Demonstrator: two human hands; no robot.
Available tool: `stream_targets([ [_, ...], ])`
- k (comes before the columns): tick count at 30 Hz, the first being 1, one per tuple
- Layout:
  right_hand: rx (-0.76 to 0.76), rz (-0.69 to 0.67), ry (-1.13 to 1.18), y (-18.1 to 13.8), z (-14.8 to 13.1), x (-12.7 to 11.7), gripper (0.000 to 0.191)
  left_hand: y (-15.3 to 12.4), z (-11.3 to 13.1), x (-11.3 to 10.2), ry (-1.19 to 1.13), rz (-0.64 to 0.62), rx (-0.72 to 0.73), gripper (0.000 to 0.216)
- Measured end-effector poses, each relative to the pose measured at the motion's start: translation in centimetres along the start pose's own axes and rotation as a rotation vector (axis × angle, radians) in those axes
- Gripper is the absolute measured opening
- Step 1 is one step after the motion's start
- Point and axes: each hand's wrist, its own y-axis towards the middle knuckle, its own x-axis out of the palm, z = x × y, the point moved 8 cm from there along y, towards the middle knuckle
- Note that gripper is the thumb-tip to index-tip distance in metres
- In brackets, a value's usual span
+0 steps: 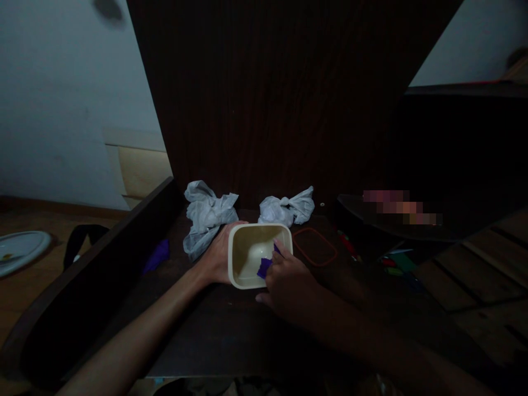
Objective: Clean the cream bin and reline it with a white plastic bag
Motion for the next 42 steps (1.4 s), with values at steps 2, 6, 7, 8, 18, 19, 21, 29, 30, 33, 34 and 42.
stream_targets([
  [2, 0.022, 0.007, 0.018, -0.8, -0.6, -0.8, 0.043, 0.2, 0.0, -0.1, -0.013, -0.007, -0.026, 0.104],
  [6, 0.02, 0.063, 0.041, -2.7, -2.1, -2.2, 0.049, 0.5, 0.2, -0.2, -0.016, -0.004, -0.039, 0.11],
  [7, 0.029, 0.072, 0.042, -3.0, -2.4, -2.4, 0.053, 0.5, 0.3, -0.2, -0.017, 0.003, -0.037, 0.111],
  [8, 0.046, 0.068, 0.049, -3.2, -2.6, -2.5, 0.057, 0.5, 0.3, -0.2, -0.021, 0.006, -0.036, 0.112],
  [18, 0.089, 0.114, 0.53, -0.5, -4.8, -3.1, 0.061, -0.2, -0.1, 0.1, -0.008, 0.004, -0.034, 0.098],
  [19, 0.112, 0.129, 0.579, -0.2, -4.7, -3.2, 0.059, -0.3, -0.1, 0.0, -0.009, 0.009, -0.037, 0.094],
  [21, 0.162, 0.137, 0.67, 0.5, -4.7, -3.2, 0.056, -0.3, -0.2, -0.2, -0.014, 0.026, -0.044, 0.086],
  [29, 0.117, 0.091, 0.568, 1.1, -4.7, -3.1, 0.061, -0.4, -0.4, -0.2, 0.013, 0.004, -0.046, 0.085],
  [30, 0.079, 0.09, 0.526, 0.9, -4.7, -3.0, 0.062, -0.4, -0.5, -0.2, 0.015, 0.002, -0.038, 0.088],
  [33, -0.029, 0.088, 0.456, -0.2, -4.4, -3.0, 0.063, -0.3, -0.8, -0.1, 0.004, -0.019, -0.044, 0.101],
  [34, -0.046, 0.082, 0.443, -0.6, -4.2, -3.1, 0.065, -0.2, -0.9, 0.0, 0.002, -0.032, -0.049, 0.104],
  [42, -0.019, -0.049, 0.147, -3.3, -1.9, -3.4, 0.057, 0.1, -0.1, -0.6, 0.03, 0.004, 0.03, 0.103],
])
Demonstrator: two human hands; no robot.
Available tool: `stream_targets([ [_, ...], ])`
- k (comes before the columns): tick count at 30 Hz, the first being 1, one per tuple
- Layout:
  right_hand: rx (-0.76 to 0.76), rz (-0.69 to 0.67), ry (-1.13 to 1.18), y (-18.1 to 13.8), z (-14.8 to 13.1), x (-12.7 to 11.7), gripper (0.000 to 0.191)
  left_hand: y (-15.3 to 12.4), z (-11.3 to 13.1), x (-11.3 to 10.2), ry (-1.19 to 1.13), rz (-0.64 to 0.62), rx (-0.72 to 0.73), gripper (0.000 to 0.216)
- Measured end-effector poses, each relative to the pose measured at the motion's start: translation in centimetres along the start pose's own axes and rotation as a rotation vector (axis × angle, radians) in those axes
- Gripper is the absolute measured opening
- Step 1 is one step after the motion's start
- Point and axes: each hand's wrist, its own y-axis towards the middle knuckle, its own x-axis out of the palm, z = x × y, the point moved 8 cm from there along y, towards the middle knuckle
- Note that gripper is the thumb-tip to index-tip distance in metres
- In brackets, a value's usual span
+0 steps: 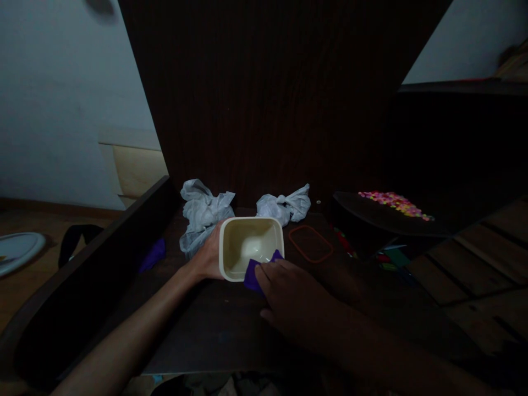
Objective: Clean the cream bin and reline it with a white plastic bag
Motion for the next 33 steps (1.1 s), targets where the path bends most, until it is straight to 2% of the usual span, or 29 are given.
stream_targets([
  [4, 0.016, 0.014, -0.171, 0.2, 1.5, 0.7, 0.045, 0.2, 0.2, 0.0, -0.025, 0.006, -0.026, 0.107],
  [5, 0.026, 0.031, -0.184, 0.4, 2.0, 0.9, 0.047, 0.3, 0.2, 0.0, -0.022, 0.001, -0.034, 0.109],
  [9, 0.133, 0.144, -0.142, 1.1, 3.6, 1.6, 0.092, 0.1, 0.3, 0.3, -0.007, -0.035, -0.057, 0.112],
  [11, 0.151, 0.123, -0.131, 1.5, 3.6, 2.2, 0.102, 0.0, 0.4, 0.4, -0.017, -0.044, -0.051, 0.112],
  [16, 0.102, -0.088, -0.152, 2.4, 2.1, 3.0, 0.095, 0.2, 1.3, 0.0, -0.056, 0.006, 0.008, 0.104],
  [19, 0.039, -0.139, -0.07, 2.7, 1.1, 2.8, 0.085, 0.3, 1.2, 0.1, -0.064, -0.001, -0.001, 0.104],
  [25, 0.009, -0.146, 0.127, 3.6, 0.6, 2.1, 0.081, 0.1, 0.8, 0.4, -0.004, -0.055, -0.022, 0.11],
  [28, 0.019, -0.104, 0.203, 4.4, 0.5, 1.8, 0.084, 0.0, 0.7, 0.4, -0.001, -0.05, -0.006, 0.108],
  [33, -0.098, -0.024, 0.335, 5.8, -0.6, 2.2, 0.089, 0.0, 1.0, 0.6, 0.004, -0.039, 0.01, 0.103],
])
